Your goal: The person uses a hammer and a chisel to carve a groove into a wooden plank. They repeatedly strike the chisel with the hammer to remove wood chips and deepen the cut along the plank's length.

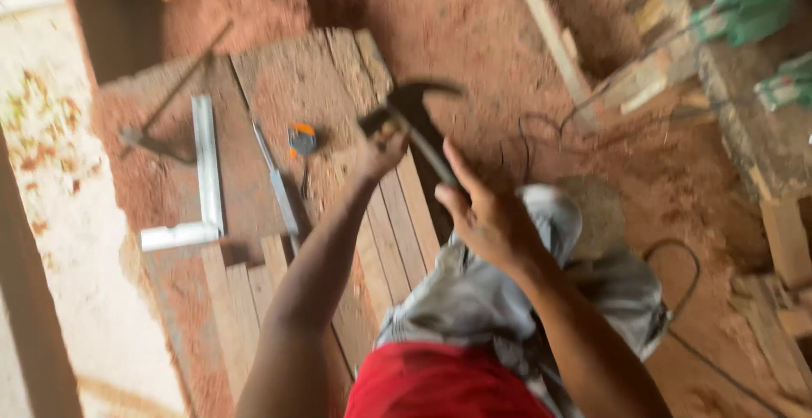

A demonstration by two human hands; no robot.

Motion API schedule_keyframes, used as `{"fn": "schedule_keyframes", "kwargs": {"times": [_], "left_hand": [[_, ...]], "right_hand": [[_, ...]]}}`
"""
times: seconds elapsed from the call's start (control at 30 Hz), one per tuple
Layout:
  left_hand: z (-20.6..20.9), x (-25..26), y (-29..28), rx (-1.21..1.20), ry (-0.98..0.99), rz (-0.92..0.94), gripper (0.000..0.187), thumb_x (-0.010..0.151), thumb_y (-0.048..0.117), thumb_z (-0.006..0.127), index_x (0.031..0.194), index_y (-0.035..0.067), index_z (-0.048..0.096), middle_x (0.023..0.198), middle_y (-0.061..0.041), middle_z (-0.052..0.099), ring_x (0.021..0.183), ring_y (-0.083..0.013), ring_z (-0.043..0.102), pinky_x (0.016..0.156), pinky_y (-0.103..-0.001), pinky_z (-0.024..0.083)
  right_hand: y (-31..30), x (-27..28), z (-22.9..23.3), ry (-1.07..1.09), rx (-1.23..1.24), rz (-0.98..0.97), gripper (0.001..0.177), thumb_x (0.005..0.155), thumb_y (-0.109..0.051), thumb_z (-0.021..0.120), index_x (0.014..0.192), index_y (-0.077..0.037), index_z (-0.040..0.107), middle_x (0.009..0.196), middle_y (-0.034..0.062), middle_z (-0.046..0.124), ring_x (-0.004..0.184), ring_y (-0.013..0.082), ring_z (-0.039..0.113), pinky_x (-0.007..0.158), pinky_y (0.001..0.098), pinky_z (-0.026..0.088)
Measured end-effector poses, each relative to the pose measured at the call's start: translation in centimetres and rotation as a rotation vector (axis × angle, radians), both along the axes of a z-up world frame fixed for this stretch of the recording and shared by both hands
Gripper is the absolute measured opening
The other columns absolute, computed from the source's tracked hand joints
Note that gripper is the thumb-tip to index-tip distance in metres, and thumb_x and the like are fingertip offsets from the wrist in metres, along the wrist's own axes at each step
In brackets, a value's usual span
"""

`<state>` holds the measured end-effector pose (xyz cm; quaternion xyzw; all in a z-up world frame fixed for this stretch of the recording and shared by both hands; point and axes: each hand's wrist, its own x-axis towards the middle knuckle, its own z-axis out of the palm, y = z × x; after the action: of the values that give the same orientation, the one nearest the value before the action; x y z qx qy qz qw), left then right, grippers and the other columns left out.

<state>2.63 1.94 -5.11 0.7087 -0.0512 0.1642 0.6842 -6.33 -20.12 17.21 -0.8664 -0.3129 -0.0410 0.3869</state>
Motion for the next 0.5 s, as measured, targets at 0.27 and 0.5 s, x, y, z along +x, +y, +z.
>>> {"fn": "schedule_keyframes", "kwargs": {"times": [0.27,0.5], "left_hand": [[4.5,2.2,0.0,1.063,0.035,0.200,0.020,0.090,0.020,0.082,0.087,0.009,0.065,0.079,-0.009,0.069,0.075,-0.0221,0.066,0.065,-0.036,0.053],[3.4,-3.0,-2.9,0.276,-0.210,0.423,0.032,0.094,0.020,0.080,0.080,0.011,0.052,0.071,0.000,0.058,0.062,-0.0105,0.054,0.054,-0.027,0.043]], "right_hand": [[-1.5,0.3,-1.1,-0.025,-0.048,0.020,0.062,0.100,-0.024,0.064,0.156,-0.008,0.042,0.124,0.0286,0.071,0.103,0.0400,0.072,0.077,0.0430,0.058],[-9.2,-0.1,-4.5,0.420,-0.210,-0.376,0.069,0.096,-0.037,0.060,0.160,-0.021,0.038,0.092,0.0256,0.071,0.076,0.0376,0.072,0.068,0.0451,0.055]]}}
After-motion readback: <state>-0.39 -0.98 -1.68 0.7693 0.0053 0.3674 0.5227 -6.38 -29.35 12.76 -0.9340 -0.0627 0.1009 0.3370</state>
